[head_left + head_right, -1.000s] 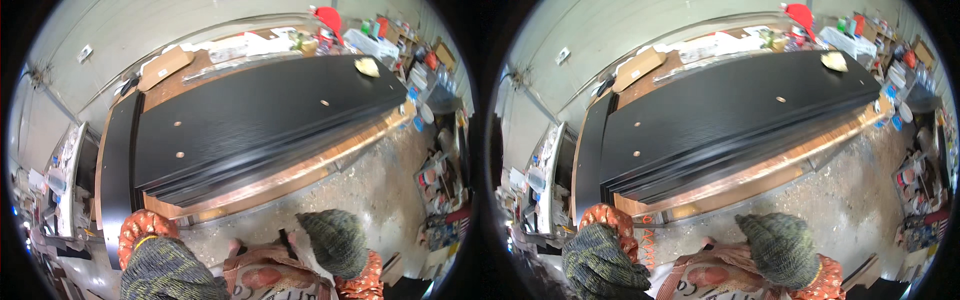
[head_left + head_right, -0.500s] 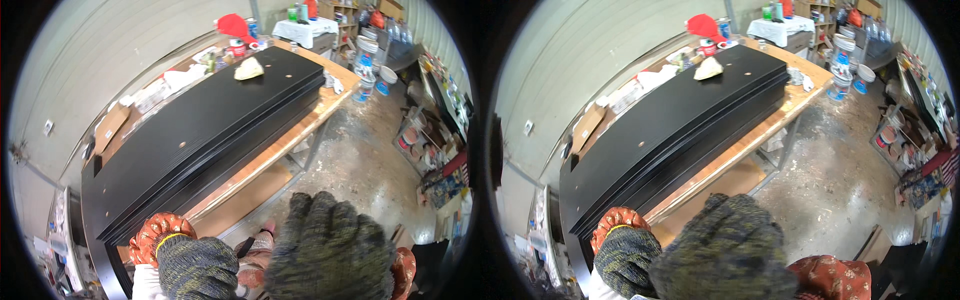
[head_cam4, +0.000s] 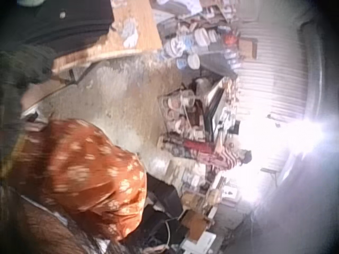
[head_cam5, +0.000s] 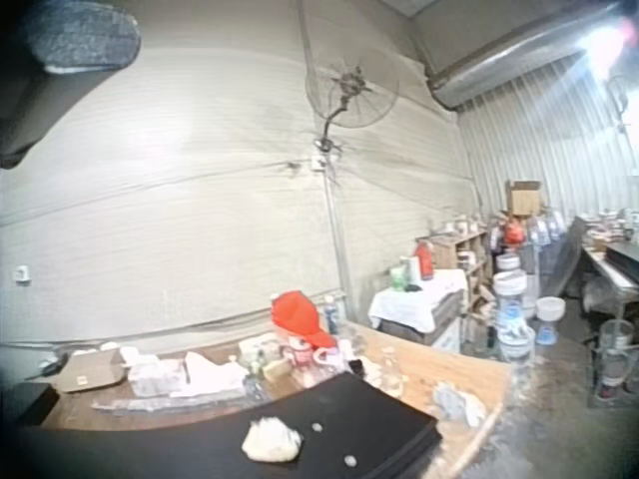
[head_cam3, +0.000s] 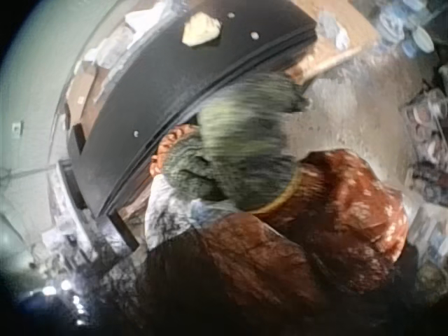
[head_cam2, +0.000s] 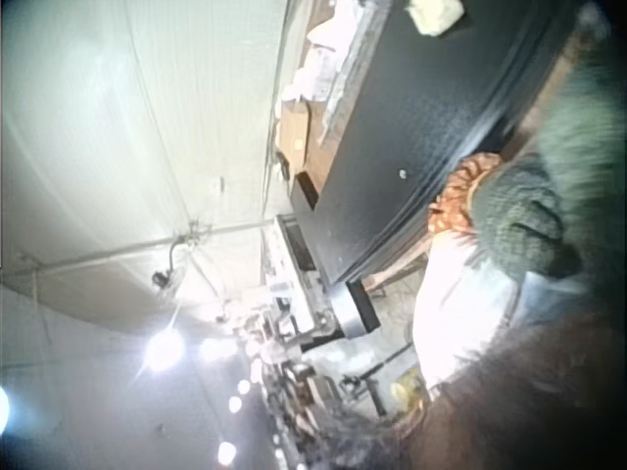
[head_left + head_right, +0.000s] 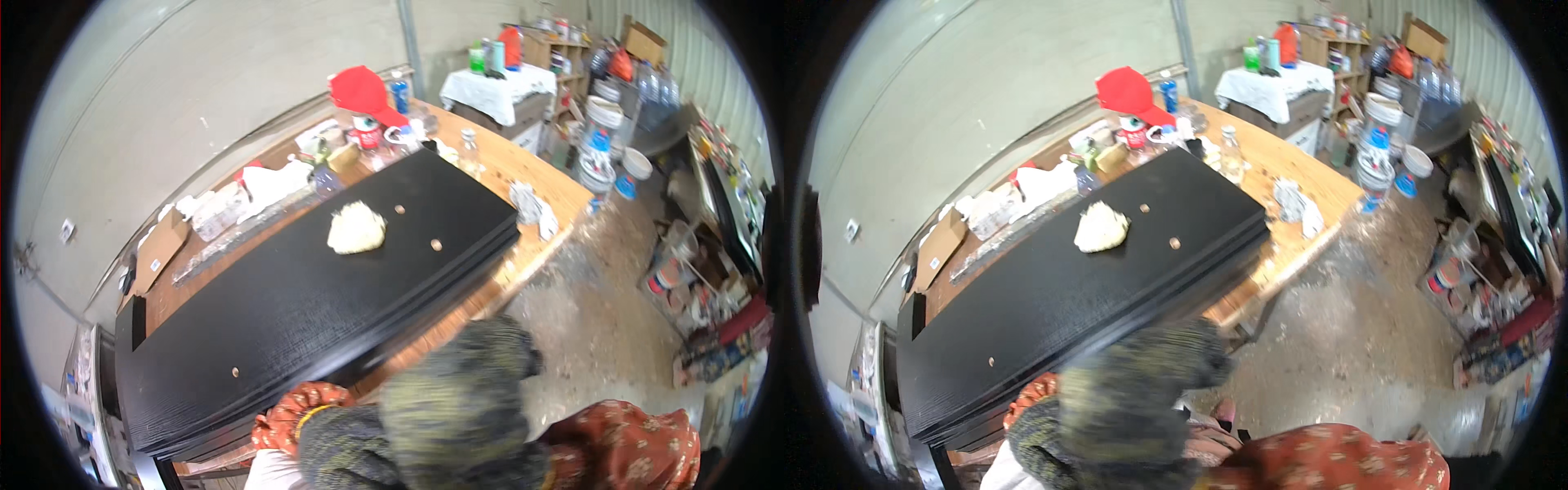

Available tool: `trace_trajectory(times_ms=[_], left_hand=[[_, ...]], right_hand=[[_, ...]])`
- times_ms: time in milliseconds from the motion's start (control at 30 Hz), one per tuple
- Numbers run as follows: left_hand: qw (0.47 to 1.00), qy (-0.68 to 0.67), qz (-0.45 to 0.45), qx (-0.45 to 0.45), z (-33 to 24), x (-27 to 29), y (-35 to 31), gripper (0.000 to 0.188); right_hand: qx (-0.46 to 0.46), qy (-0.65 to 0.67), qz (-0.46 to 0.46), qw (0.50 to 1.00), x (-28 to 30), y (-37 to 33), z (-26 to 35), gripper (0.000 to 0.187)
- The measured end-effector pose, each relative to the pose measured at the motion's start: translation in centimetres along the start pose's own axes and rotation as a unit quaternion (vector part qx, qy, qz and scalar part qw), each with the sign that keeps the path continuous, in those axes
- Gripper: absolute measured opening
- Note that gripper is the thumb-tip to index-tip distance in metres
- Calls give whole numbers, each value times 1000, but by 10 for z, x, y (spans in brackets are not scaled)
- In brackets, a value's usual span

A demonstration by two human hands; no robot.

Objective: The person wipes and polishes black wooden panels on a workbench using cloths and a sponge, turning the panels over, applying liquid from a bottle, and wiping down the surfaces.

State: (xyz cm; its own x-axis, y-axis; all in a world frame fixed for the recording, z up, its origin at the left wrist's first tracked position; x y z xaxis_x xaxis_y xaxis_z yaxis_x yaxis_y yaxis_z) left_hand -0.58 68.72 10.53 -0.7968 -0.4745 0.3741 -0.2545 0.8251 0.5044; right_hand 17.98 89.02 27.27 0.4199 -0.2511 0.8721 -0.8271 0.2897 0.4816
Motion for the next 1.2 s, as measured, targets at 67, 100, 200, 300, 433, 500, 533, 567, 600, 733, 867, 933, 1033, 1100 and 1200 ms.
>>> trace_trajectory(times_ms=[67, 100, 200, 300, 433, 500, 533, 567, 600, 733, 867, 933, 1033, 1100, 1200], left_hand=[[1000, 4, -14, 6, 8, 0, 17, 28], [1000, -11, -18, 9, 26, -4, 18, 28], [998, 28, -62, 16, 3, 8, 30, 29], [995, 48, -85, 28, 17, 11, 41, 30], [990, 69, -119, 36, 49, 8, 50, 31], [980, 112, -148, 66, 42, 8, 48, 32], [971, 146, -169, 91, 35, 8, 44, 32], [978, 116, -163, 58, 39, 7, 66, 32], [981, 98, -159, 53, 60, -5, 72, 32], [974, 105, -184, 79, 69, -27, 93, 34], [972, 102, -195, 84, 75, -56, 139, 35], [966, 119, -206, 102, 75, -67, 152, 35], [965, 123, -209, 99, 80, -79, 180, 36], [962, 134, -213, 103, 83, -86, 196, 37], [960, 146, -212, 114, 86, -99, 220, 38]], right_hand=[[33, 14, -3, 999, -18, 36, -9, 36], [43, 10, 7, 999, -35, 50, -11, 36], [105, 38, -18, 994, -50, 116, -19, 36], [133, 37, -23, 990, -87, 167, -37, 35], [161, 18, 38, 986, -147, 192, -58, 35], [195, 65, 74, 976, -174, 188, -60, 35], [221, 97, 101, 965, -193, 181, -59, 35], [203, 64, 124, 969, -172, 168, -80, 35], [194, 60, 161, 966, -179, 149, -97, 35], [207, 136, 201, 948, -193, 140, -144, 31], [83, 262, 117, 955, -229, 158, -238, 23], [-61, 284, 164, 943, -273, 182, -262, 27], [8, 287, 37, 957, -389, 198, -321, 72], [-43, 219, 163, 961, -434, 203, -307, 98], [11, 144, 130, 981, -478, 197, -299, 77]])
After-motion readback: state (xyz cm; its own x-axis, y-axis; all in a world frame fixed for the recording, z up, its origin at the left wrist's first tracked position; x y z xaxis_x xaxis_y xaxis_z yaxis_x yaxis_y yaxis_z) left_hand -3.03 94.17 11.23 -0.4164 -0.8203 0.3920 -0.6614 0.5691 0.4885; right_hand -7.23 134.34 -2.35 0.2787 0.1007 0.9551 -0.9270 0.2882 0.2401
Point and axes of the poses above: each hand's wrist, its own y-axis towards the middle knuckle, its own x-axis out of the back of the hand, z = x × y, the point moved 1 cm from there along y, towards the middle knuckle, and after that the axes turned 3 degrees about -z, right-handed, at the moved point
